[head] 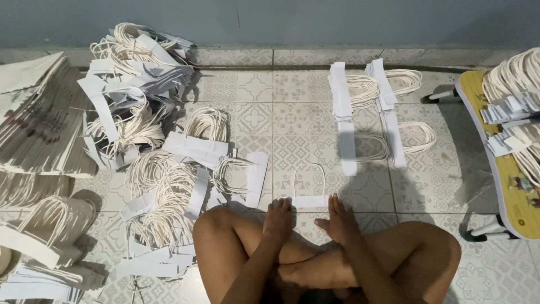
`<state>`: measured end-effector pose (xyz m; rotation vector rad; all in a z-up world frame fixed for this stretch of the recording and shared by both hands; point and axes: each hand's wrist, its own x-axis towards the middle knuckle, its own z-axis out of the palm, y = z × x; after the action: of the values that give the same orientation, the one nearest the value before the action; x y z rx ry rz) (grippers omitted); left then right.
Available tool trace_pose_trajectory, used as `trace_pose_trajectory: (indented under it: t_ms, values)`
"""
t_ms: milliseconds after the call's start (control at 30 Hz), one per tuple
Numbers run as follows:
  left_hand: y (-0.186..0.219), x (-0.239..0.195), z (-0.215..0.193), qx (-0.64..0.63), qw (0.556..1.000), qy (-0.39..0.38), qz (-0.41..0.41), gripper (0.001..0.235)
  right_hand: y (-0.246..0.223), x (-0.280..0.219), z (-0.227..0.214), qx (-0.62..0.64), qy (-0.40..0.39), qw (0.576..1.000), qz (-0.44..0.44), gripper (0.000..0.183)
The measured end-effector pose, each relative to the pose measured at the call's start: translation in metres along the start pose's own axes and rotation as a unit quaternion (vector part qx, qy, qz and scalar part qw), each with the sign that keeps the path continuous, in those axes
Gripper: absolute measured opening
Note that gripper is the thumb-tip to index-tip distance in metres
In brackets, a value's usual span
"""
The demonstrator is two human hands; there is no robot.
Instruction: The person sits on the floor and repeatedly picks up white cables attached to paper tags. They fold the cables and tags, then place them into a neat stack on the floor. The person continues this process, handling the items one at a time.
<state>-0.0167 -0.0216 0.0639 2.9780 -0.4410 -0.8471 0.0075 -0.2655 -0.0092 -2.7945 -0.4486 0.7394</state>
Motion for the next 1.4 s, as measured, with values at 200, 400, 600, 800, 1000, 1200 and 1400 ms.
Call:
trace_pose_trajectory:
  t_ms: [200, 400, 600, 800, 1000, 1200, 1400]
  values:
    - [0.001, -0.002, 0.002, -0.009, 1.0, 0.025, 0.003, 0.038, -0.001, 0.0, 0.002, -0.013, 0.019, 1.0, -0.008, 0.112]
    - [0.001, 0.016, 0.026, 0.04, 0.999, 0.017, -0.009, 0.053, -0.037, -0.012, -0.038, 0.035, -0.087, 0.99, 0.1, 0.096]
    - [0.001, 0.017, 0.03, 0.022, 0.999, 0.038, -0.003, 0.047, -0.036, 0.0, -0.013, 0.028, 0.06, 0.997, -0.031, 0.093]
    - [0.002, 0.013, 0.025, 0.003, 0.998, 0.062, 0.004, 0.047, -0.068, -0.001, -0.007, 0.07, 0.094, 0.983, -0.14, 0.084]
    - [0.0, 0.017, 0.021, 0.011, 1.0, 0.004, 0.007, 0.053, -0.094, 0.007, -0.009, 0.079, 0.068, 0.978, -0.18, 0.073]
    - [0.0, 0.011, 0.012, 0.025, 1.0, -0.014, 0.009, 0.066, -0.105, 0.005, -0.022, 0.092, 0.028, 0.981, -0.167, 0.08]
    - [-0.001, 0.015, 0.02, 0.011, 1.0, -0.002, 0.011, 0.06, -0.107, 0.003, -0.027, 0.091, 0.017, 0.983, -0.158, 0.076]
